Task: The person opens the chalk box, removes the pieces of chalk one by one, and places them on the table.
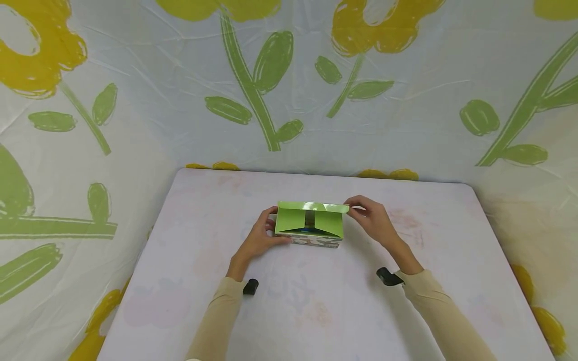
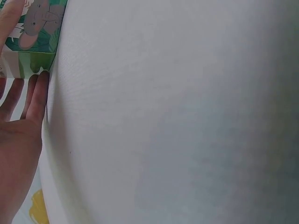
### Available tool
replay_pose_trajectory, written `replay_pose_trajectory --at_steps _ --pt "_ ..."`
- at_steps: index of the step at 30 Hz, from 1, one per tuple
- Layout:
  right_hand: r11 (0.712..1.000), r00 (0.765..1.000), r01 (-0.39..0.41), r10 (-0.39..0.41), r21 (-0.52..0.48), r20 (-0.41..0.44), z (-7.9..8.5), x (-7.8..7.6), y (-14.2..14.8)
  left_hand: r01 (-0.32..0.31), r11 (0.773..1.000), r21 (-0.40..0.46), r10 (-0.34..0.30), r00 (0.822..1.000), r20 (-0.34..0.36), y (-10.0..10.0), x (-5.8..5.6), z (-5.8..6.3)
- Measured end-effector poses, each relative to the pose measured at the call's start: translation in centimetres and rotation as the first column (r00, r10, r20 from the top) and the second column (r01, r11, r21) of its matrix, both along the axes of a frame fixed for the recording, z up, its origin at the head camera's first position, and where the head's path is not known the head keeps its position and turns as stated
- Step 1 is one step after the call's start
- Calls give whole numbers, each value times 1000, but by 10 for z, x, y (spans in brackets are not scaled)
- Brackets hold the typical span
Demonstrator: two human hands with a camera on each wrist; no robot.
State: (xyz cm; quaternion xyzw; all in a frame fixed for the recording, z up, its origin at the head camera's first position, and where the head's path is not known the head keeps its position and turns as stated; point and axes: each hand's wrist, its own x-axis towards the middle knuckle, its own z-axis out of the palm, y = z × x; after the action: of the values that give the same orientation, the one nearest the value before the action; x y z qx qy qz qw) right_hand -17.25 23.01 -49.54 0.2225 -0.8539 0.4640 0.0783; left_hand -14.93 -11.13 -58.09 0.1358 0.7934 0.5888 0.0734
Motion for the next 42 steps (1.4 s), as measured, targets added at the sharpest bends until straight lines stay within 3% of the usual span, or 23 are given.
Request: replay_pose_trajectory --at_steps 3,10,18,24,32,42 --pt "999 999 34 -34 -9 28 2 -1 -4 4 1000 -10 -4 1000 -5 0 0 0" --pt "994 996 52 -45 -99 75 27 6 -17 -1 1000 -11 1 1000 8 0 -1 -3" --pt "949 989 65 -20 -307 146 -9 -17 -13 -5 1000 4 5 1000 16 -1 -1 -3" --pt "932 976 135 -67 -338 205 -20 -26 -14 -6 1000 -7 6 1000 26 -1 -1 -2" --pt "918 902 286 -161 -275 400 -23 -30 -20 -6 1000 -12 6 1000 11 -1 -1 0" --pt "922 827 331 -182 -199 531 -23 -32 -22 3 1000 -15 -2 1000 16 -2 -4 -1"
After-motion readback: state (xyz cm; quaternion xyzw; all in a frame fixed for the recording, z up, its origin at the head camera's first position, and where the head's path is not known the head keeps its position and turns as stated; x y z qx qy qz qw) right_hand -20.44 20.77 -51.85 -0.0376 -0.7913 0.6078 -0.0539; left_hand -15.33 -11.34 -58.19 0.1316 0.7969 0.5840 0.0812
